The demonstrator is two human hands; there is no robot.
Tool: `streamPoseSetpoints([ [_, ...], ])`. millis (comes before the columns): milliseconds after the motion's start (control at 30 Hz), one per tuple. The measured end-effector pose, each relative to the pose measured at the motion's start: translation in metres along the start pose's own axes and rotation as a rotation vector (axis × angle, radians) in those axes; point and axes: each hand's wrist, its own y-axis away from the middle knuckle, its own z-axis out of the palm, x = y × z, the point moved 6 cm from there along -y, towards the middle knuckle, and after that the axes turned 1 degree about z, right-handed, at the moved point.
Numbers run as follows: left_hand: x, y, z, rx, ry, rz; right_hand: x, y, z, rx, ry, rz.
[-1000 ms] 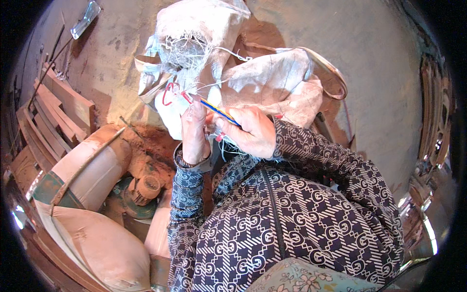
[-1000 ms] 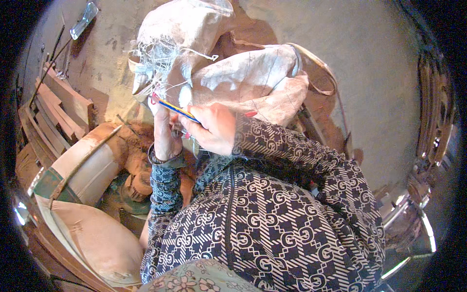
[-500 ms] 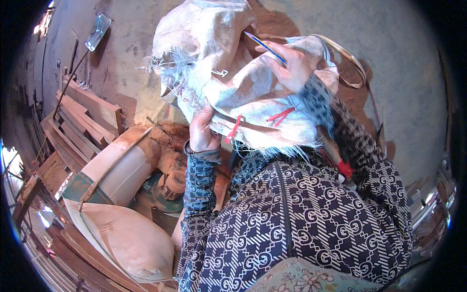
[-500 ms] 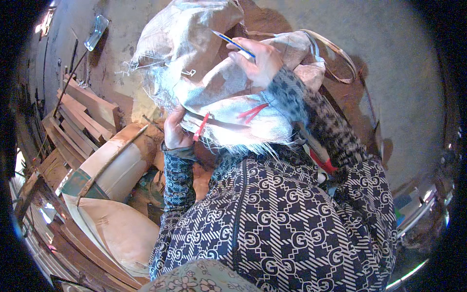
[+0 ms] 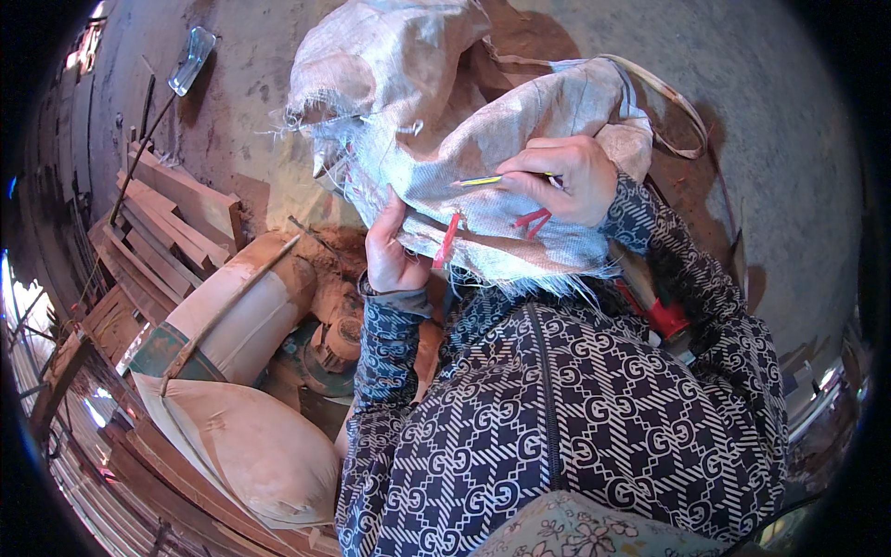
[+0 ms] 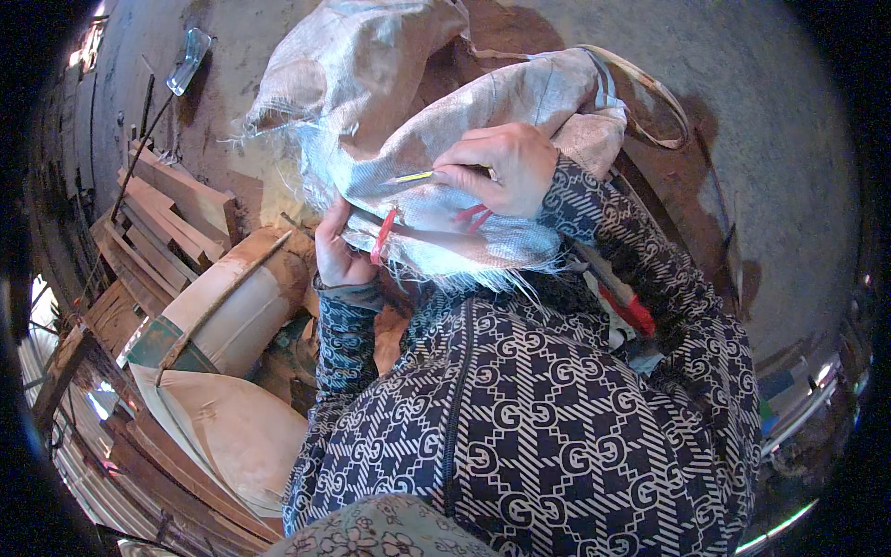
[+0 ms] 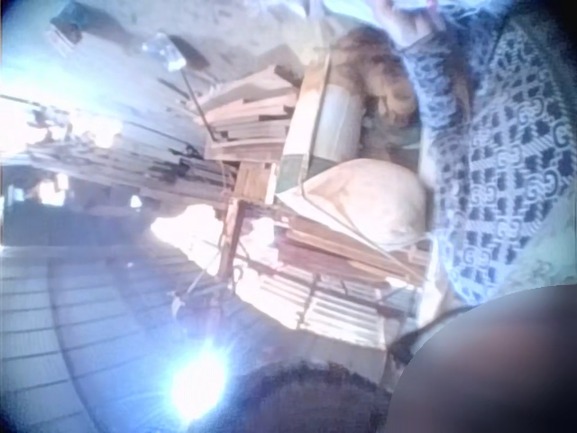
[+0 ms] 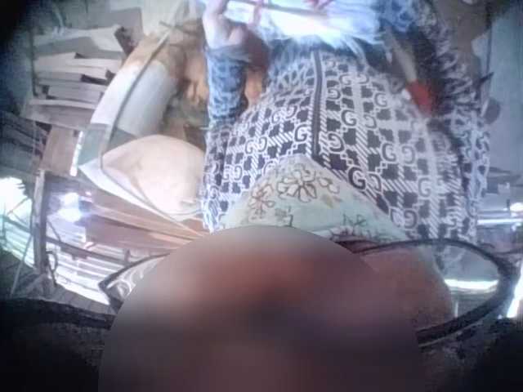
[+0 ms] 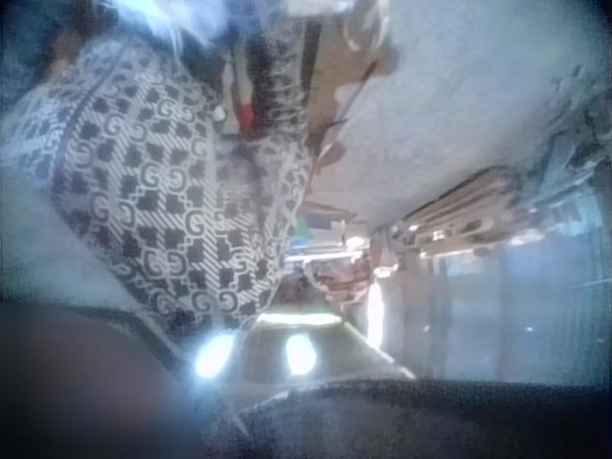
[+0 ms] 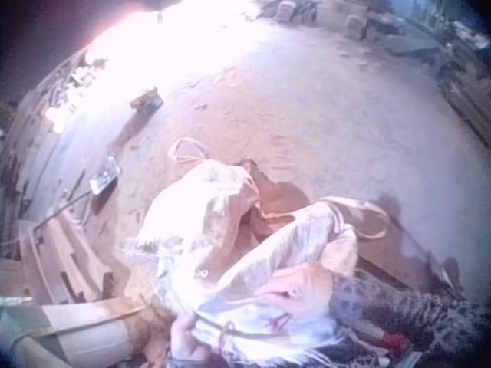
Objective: The person sews a white sack using a red thread and a needle, pulling the thread through the fabric repeatedly. They also use a small knife to cut the thread and adjust the sack's position during the process.
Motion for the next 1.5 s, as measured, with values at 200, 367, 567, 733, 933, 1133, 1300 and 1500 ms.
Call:
streamPoseSetpoints([
  [200, 0.0, -0.003, 0.007, -0.026, 0.053, 0.007, -0.009, -0.002, 0.0, 0.097, 0.11, -0.015],
  [367, 0.002, 0.0, 0.013, -0.063, 0.073, -0.001, -0.011, -0.001, 0.001, 0.16, 0.137, -0.013],
  [567, 0.001, 0.002, 0.011, 0.005, 0.084, 0.016, -0.024, -0.004, -0.001, 0.138, 0.285, -0.053],
  [733, -0.001, 0.004, 0.012, 0.004, 0.02, 0.021, -0.031, -0.003, -0.003, 0.127, 0.395, -0.048],
  [933, -0.002, 0.005, 0.019, 0.041, 0.01, 0.028, -0.025, 0.001, 0.003, 0.132, 0.397, 0.001],
  [1133, 0.005, 0.013, 0.025, 0.177, -0.158, 0.104, -0.027, -0.004, 0.014, 0.171, 0.403, -0.016],
  [1300, 0.003, 0.018, 0.014, 0.16, -0.363, 0.173, -0.028, -0.006, 0.017, 0.185, 0.415, -0.028],
  [1500, 0.006, 0.018, 0.025, 0.2, -0.372, 0.243, -0.028, -0.01, 0.024, 0.143, 0.447, -0.008],
])
